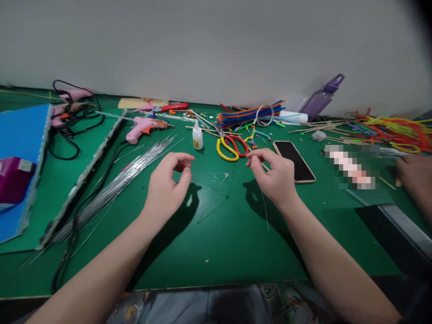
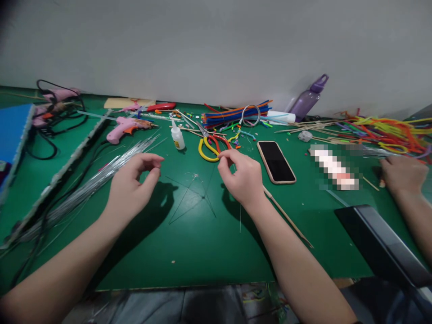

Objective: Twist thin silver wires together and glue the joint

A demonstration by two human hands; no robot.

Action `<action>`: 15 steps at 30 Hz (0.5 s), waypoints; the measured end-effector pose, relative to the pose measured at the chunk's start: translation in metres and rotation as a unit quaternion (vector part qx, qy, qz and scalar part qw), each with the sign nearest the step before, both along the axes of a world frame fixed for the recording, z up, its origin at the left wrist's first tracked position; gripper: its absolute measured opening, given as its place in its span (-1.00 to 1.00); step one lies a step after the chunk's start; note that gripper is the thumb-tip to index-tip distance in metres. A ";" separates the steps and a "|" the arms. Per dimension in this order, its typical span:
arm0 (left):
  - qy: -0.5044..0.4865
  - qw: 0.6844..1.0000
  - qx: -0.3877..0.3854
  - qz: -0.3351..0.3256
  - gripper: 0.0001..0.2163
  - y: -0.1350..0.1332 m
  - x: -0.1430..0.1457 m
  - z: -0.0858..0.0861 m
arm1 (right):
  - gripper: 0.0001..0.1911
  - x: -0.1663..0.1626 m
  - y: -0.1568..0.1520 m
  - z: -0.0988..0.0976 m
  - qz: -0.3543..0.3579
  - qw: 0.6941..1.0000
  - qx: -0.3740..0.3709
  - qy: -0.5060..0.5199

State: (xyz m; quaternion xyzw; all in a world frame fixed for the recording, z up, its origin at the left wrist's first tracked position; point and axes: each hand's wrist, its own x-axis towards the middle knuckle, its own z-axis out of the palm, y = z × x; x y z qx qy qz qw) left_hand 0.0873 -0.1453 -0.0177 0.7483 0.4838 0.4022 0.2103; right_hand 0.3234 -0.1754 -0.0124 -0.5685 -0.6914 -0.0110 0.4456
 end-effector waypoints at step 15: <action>-0.016 0.946 -0.223 -0.233 -0.80 -0.011 0.013 -0.001 | -0.84 0.001 0.008 -0.009 0.145 0.981 -0.046 -0.121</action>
